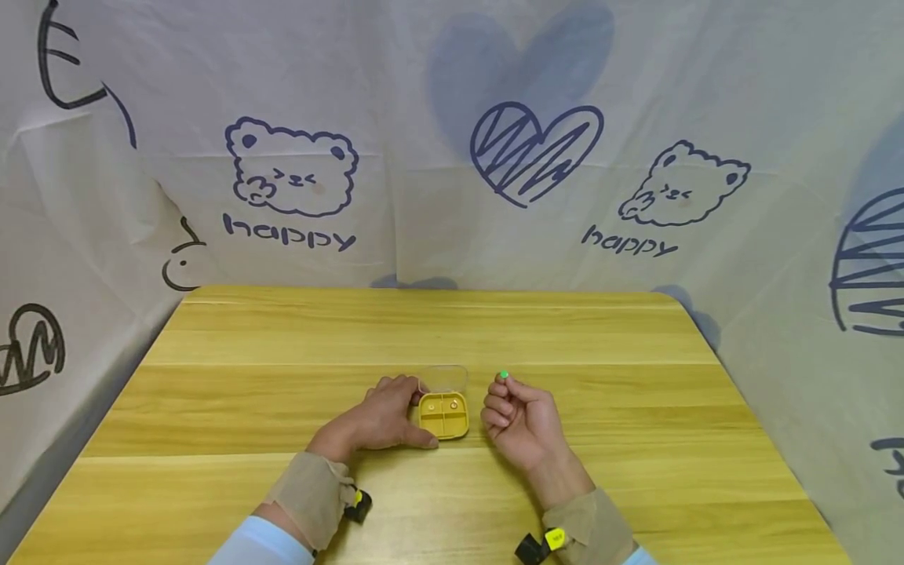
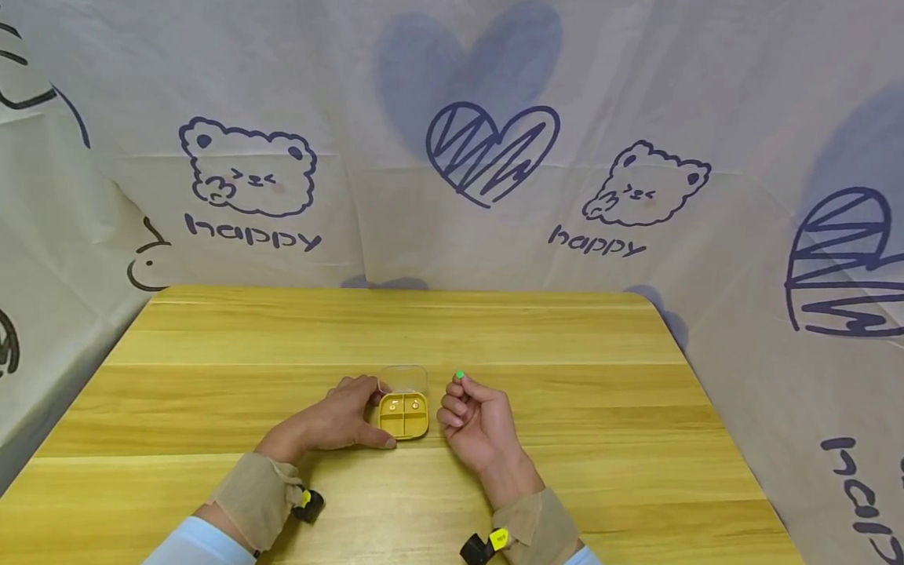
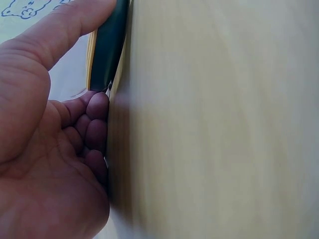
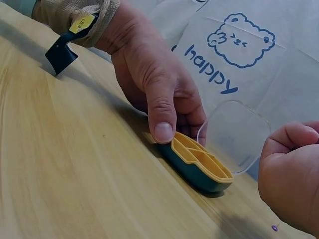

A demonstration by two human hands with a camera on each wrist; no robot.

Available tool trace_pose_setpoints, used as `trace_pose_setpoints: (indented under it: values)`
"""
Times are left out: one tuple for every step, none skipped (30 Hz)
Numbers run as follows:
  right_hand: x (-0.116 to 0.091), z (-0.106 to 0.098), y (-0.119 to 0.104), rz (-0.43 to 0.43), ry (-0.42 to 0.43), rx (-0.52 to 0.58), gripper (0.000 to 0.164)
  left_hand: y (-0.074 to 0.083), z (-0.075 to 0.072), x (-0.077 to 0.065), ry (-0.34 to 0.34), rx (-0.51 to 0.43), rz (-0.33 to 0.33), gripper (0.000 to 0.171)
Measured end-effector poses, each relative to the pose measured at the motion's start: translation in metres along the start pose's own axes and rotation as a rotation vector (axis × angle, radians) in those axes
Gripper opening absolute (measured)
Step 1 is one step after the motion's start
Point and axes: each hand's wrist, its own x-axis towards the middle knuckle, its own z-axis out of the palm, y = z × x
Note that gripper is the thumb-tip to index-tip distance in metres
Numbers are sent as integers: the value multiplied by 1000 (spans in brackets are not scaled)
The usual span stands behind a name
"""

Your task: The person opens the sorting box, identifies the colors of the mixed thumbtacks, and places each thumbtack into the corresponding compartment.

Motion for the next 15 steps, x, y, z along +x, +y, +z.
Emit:
trace_pose_setpoints:
  values:
    - [0,-1,0,3,-10,6,16,0,0,0,1,0,0,64]
    - [0,-1,0,4,-21,11,16,0,0,0,1,1,0,64]
    - [0,-2,1,6,-27,16,17,0,0,0,2,3,1,64]
    - [0,-2,1,7,-35,18,17,0,1,0,3,3,1,64]
    - [0,-2,1,9,-41,23,17,0,1,0,3,4,1,64]
    - [0,-3,1,10,-43,25,17,0,1,0,5,4,2,65]
    - [0,-3,2,11,-43,28,17,0,1,0,6,5,3,65]
    - [0,-3,2,11,-46,33,18,0,1,0,7,7,3,65]
    - [0,-3,2,11,-44,35,18,1,1,0,8,9,3,65]
    - [0,-3,2,11,-45,37,18,1,1,0,9,11,3,65]
    - [0,-3,3,11,-44,42,18,1,1,0,10,13,3,65]
    - [0,-3,3,9,-43,43,18,1,1,0,11,13,3,65]
    - [0,-3,3,8,-42,45,18,1,1,0,11,15,3,65]
    - [0,-3,3,7,-42,46,18,1,1,0,12,14,4,65]
    - [0,-3,3,6,-41,44,18,1,1,0,13,15,4,65]
